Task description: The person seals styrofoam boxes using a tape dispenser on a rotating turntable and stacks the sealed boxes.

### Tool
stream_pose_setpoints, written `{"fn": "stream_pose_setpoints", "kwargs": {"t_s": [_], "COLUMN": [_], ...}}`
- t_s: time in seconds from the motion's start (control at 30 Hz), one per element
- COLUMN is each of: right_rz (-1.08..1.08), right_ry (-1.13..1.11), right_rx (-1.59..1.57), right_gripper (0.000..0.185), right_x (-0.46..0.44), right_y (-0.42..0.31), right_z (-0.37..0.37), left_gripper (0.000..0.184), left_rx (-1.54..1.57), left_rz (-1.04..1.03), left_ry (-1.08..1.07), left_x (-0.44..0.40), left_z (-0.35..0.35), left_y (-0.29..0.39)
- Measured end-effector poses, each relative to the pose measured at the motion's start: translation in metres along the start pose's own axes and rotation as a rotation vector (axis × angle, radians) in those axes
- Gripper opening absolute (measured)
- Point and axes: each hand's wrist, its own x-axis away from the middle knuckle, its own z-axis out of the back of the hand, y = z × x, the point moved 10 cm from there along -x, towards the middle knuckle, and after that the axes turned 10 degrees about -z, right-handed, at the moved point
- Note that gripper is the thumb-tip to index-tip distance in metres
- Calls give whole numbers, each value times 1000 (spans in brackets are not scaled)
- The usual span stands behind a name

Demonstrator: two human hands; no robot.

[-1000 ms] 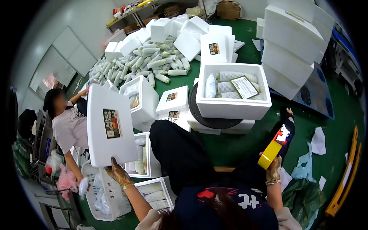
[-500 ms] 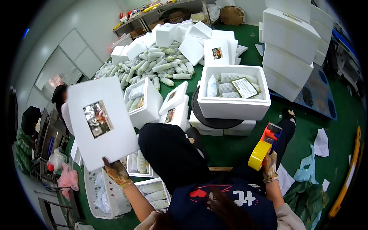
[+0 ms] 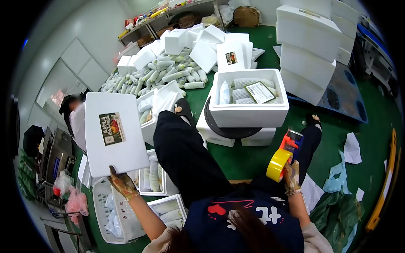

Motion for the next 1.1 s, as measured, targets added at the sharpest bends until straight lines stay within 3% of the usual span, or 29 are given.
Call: {"fn": "stream_pose_setpoints", "kwargs": {"t_s": [0.03, 0.13, 0.17, 0.3, 0.4, 0.47, 0.53, 0.6, 0.67, 0.73, 0.8, 0.83, 0.87, 0.97, 1.03, 1.07, 1.1], "right_rz": [106, 88, -34, 32, 66, -122, -80, -65, -61, -15, 43, 103, 358, 256, 296, 359, 319], "right_ry": [54, 84, 91, 114, 44, 88, 168, 29, 126, 185, 223, 333, 328, 275, 308, 308, 328], "right_rx": [323, 405, 93, 301, 158, -39, 138, 128, 45, 48, 33, 50, 216, -158, -208, -250, -180], "right_gripper": [36, 42, 44, 45, 45, 46, 42, 34, 29, 31, 32, 34, 36, 35, 34, 32, 31], "right_x": [-4, -2, 4, 3, -2, -12, -14, -22, -16, -15, -55, -40, -25, -39, -54, -61, -74], "right_y": [2, 3, 3, -5, -10, 1, -14, -32, -52, -75, -43, -79, -123, -162, -189, -208, -214], "right_z": [7, 0, -4, -12, -32, -41, -47, -64, -61, -51, 8, 8, 2, 13, 20, 12, 12], "left_gripper": [43, 45, 46, 46, 46, 46, 47, 50, 48, 51, 50, 45, 42, 34, 33, 38, 39], "left_rx": [-46, -19, -10, 38, 16, 31, -2, -11, 50, 181, 333, 304, 281, 129, 34, 28, -216], "left_rz": [-35, -40, -2, 57, 59, 47, 176, 218, 246, 253, 474, 622, 724, 708, 745, 695, 721], "left_ry": [18, -21, -2, -48, 4, -33, -18, -59, -47, -207, -262, -255, -378, -626, -1015, -1035, -1287], "left_x": [-4, -4, 8, 3, -6, -10, -15, -17, -21, -17, -12, -4, 8, 53, 112, 133, 151], "left_z": [-3, -23, -36, -36, -22, -15, -1, 0, -15, -69, -113, -140, -177, -289, -384, -412, -432], "left_y": [2, -5, -2, -30, -48, -51, -60, -57, -52, -49, -88, -117, -149, -249, -279, -271, -335]}}
